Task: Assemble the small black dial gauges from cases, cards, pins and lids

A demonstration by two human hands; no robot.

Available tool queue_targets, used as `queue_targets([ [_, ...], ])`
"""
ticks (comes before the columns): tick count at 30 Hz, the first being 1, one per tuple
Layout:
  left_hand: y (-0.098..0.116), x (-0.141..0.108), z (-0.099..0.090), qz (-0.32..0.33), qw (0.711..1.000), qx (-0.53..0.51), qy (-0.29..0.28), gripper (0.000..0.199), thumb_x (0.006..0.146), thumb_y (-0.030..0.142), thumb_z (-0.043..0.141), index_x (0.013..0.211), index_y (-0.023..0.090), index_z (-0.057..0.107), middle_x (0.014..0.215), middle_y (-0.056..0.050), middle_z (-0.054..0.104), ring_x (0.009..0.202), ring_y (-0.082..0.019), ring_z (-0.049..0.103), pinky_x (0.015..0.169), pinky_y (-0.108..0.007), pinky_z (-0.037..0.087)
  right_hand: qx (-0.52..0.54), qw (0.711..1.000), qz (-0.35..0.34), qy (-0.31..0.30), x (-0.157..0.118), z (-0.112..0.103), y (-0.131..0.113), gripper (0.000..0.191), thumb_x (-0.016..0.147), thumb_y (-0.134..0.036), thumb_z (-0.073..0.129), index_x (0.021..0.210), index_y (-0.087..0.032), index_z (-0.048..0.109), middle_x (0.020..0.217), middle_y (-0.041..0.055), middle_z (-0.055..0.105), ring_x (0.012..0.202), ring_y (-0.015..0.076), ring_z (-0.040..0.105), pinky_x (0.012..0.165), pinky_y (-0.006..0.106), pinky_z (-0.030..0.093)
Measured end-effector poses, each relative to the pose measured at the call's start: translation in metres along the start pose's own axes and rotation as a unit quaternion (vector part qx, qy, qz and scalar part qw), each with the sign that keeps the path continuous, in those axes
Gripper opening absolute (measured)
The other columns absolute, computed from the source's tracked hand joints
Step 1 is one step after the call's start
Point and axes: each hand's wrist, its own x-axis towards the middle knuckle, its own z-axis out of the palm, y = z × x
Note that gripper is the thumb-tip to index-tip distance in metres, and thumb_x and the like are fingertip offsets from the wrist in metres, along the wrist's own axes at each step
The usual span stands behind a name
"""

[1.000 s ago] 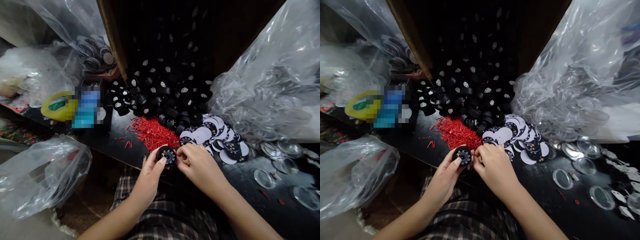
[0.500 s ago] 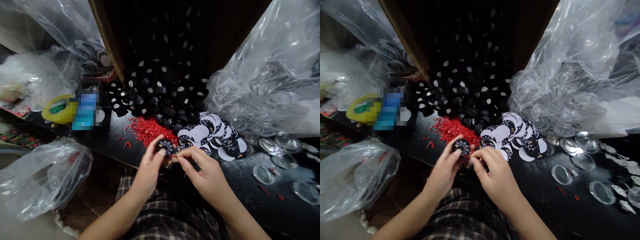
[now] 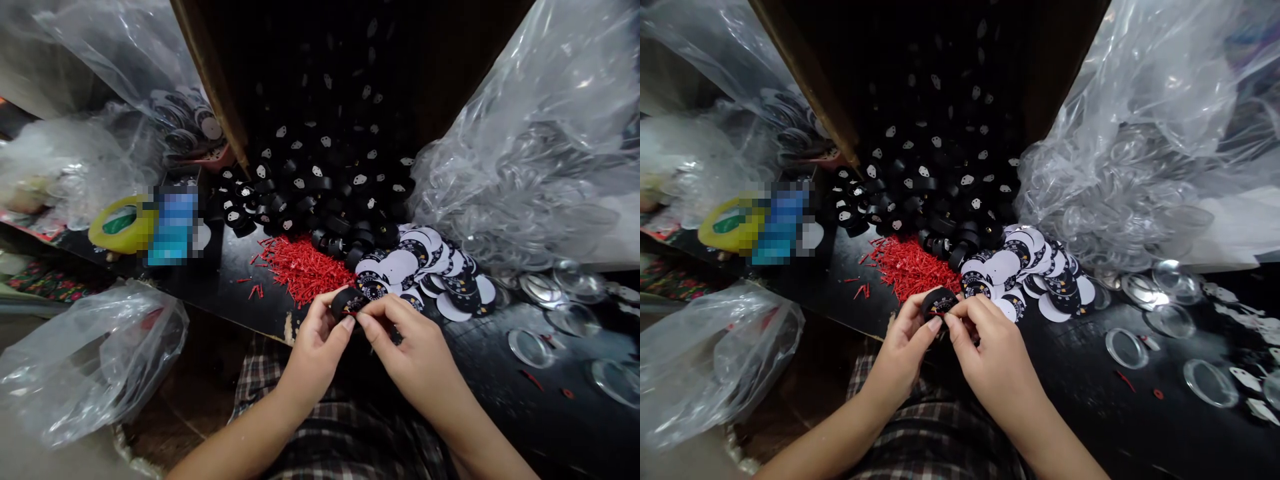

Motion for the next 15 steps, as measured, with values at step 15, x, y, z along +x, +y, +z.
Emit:
queue_targets([
  [15,0.001,0.007,-0.021,-0.088,0.987,-0.097,0.095,0.027,0.081,0.029,0.066,0.105,0.018,0.059,0.103,-0.006,0.069,0.096,-0.021,0.065,0.093,-0.038,0.048,-0.021,0.992,0.108,0.055,-0.041,-0.051,0.052,0.023,0.085,-0.043,0.056,0.076,-0.024,0.064,0.071,0.0003,0.066,0.064,0.017,0.06,0.056,0.025,0.046],
])
